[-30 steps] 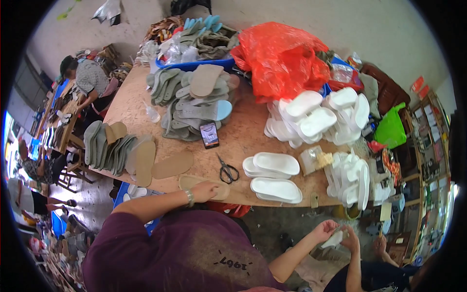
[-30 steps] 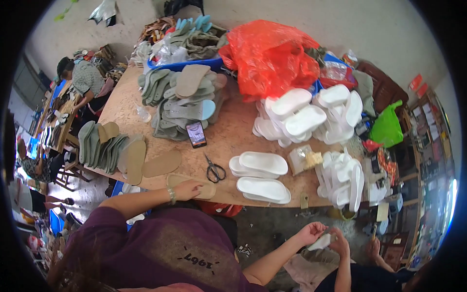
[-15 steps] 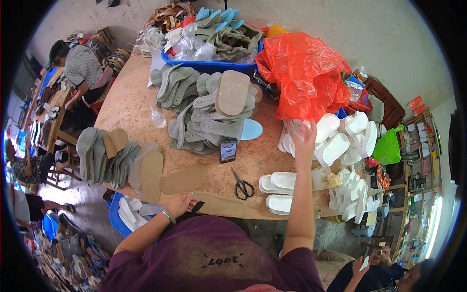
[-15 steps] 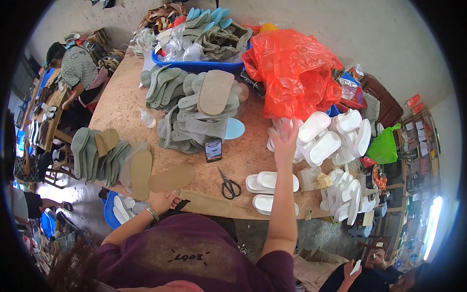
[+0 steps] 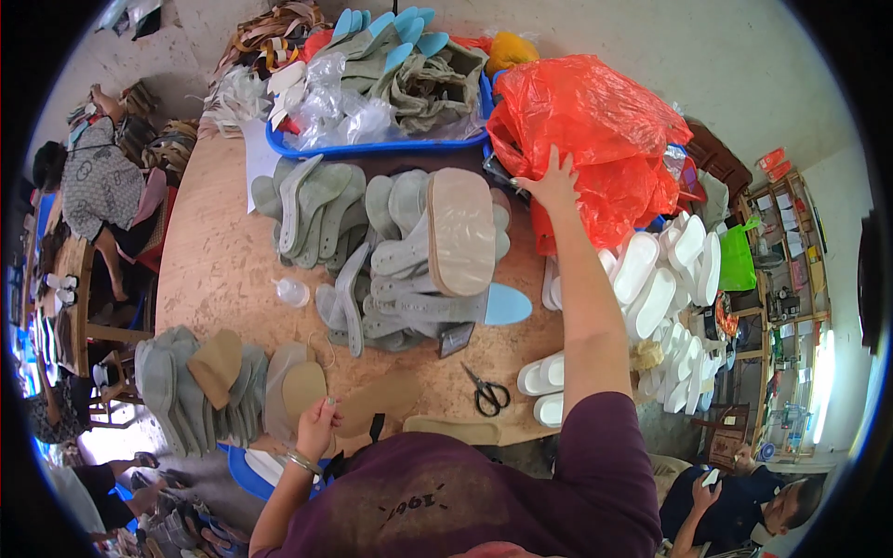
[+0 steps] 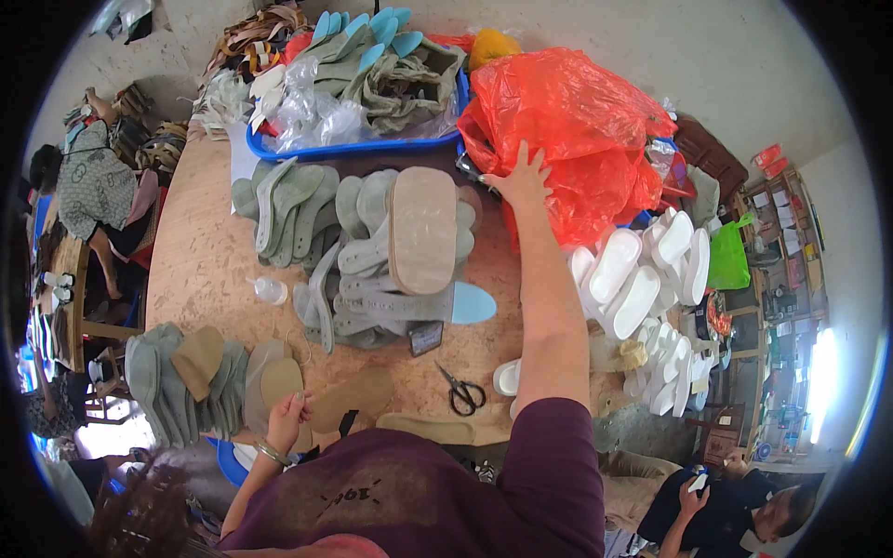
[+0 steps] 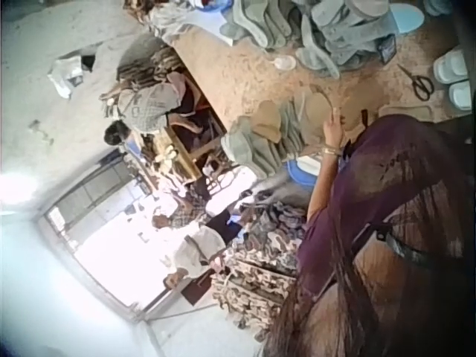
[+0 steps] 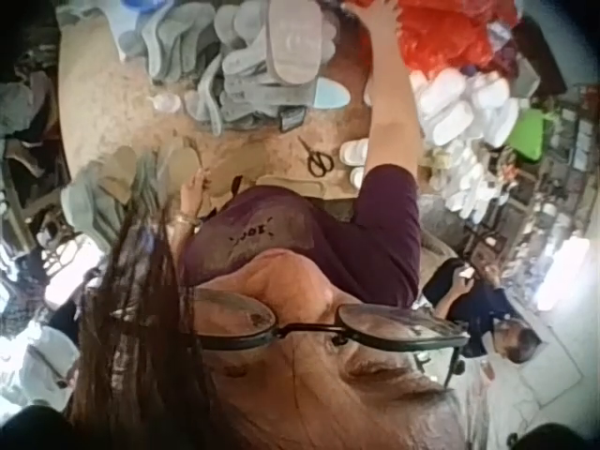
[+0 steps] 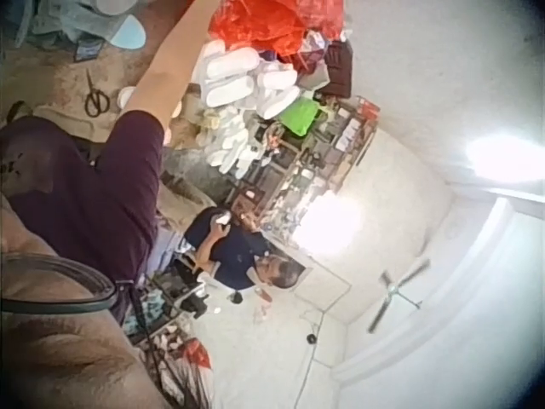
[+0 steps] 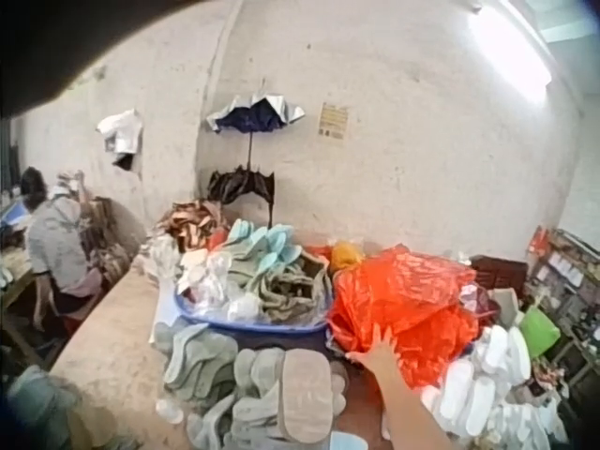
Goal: Cutting and assembling shoe insole components in a factory setting.
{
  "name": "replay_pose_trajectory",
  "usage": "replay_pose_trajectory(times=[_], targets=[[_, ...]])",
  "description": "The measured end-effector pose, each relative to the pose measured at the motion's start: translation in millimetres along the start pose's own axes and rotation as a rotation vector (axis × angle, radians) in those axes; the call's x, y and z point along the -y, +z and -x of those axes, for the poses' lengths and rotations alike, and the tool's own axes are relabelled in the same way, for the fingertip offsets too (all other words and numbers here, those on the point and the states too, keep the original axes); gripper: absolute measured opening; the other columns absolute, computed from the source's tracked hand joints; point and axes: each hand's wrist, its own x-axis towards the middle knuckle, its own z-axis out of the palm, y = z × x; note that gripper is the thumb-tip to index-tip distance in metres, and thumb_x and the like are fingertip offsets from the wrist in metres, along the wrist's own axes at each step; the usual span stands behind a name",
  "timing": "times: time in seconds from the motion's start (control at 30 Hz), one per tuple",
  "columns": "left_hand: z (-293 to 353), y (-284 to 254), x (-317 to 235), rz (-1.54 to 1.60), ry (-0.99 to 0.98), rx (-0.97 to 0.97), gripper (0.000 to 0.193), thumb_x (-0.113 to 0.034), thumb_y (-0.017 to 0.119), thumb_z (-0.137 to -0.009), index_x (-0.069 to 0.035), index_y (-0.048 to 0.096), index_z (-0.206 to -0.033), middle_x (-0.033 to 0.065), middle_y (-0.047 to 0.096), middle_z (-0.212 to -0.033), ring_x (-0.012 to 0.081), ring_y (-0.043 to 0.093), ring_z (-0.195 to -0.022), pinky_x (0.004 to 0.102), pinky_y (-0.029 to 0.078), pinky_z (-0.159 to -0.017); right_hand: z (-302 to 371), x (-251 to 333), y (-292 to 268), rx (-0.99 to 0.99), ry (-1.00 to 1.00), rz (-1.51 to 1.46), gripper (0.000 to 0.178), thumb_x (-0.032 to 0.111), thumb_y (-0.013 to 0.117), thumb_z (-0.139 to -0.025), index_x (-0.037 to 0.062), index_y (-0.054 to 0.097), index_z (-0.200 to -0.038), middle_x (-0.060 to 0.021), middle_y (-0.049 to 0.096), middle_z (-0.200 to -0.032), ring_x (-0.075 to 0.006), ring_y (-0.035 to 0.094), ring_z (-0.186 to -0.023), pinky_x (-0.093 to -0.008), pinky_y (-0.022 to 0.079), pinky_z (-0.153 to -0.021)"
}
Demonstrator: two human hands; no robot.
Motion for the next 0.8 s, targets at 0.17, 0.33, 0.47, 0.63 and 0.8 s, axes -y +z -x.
replay_pose_trajectory(times=[0.17, 0.33, 0.47, 0.63, 0.8], targets=[[-12.2, 13.6, -15.0, 0.091, -0.039, 0.031, 0.034, -0.029, 0.048, -0.102, -0.002, 0.064, -0.113, 0.0033, 0.061, -0.076, 0.0084, 0.055, -0.067, 0.0229, 0.047, -0.064, -43.5, 28.8, 39.2, 0.018, 0.063, 0.076, 0.113, 0.053, 0.079, -0.068, 0.0232, 0.013, -0.154, -0.0185, 0.010, -0.159, -0.0510, 0.021, -0.140, -0.0727, 0.033, -0.099], [-18.7, 15.2, -35.1, 0.102, -0.037, 0.071, 0.028, -0.022, 0.048, -0.101, -0.003, 0.064, -0.114, 0.0028, 0.062, -0.080, 0.0084, 0.057, -0.070, 0.0229, 0.048, -0.067, -108.1, -30.7, 62.4, -0.096, -0.038, 0.045, 0.064, 0.030, 0.068, -0.081, 0.0132, 0.044, -0.138, -0.0214, 0.053, -0.126, -0.0417, 0.053, -0.115, -0.0563, 0.048, -0.090], [-36.0, 4.5, -49.2, 0.075, -0.043, 0.030, 0.026, -0.019, 0.048, -0.101, -0.003, 0.064, -0.114, 0.0024, 0.063, -0.081, 0.0077, 0.057, -0.071, 0.0228, 0.047, -0.067, -149.9, -103.0, -21.3, -0.503, -0.300, 0.180, 0.033, 0.010, 0.059, -0.078, 0.0073, 0.065, -0.110, -0.0207, 0.066, -0.086, -0.0397, 0.064, -0.086, -0.0478, 0.052, -0.080], [-63.1, 6.6, -59.8, 0.091, -0.027, 0.036, 0.027, -0.019, 0.047, -0.101, -0.002, 0.063, -0.114, 0.0021, 0.062, -0.080, 0.0076, 0.056, -0.071, 0.0229, 0.047, -0.067, -178.4, -140.7, -188.0, -0.887, -0.028, 0.091, 0.041, 0.005, 0.053, -0.075, 0.0055, 0.067, -0.113, -0.0224, 0.065, -0.099, -0.0374, 0.063, -0.095, -0.0455, 0.051, -0.083], [-75.7, 26.9, -76.2, 0.045, -0.005, 0.109, 0.026, -0.017, 0.048, -0.101, -0.001, 0.063, -0.115, 0.0023, 0.062, -0.080, 0.0079, 0.055, -0.071, 0.0225, 0.047, -0.068, -167.6, -147.7, -222.3, -0.872, -0.272, 0.184, 0.047, -0.001, 0.053, -0.075, 0.0169, 0.067, -0.116, -0.0118, 0.059, -0.108, -0.0323, 0.060, -0.099, -0.0399, 0.051, -0.084]])
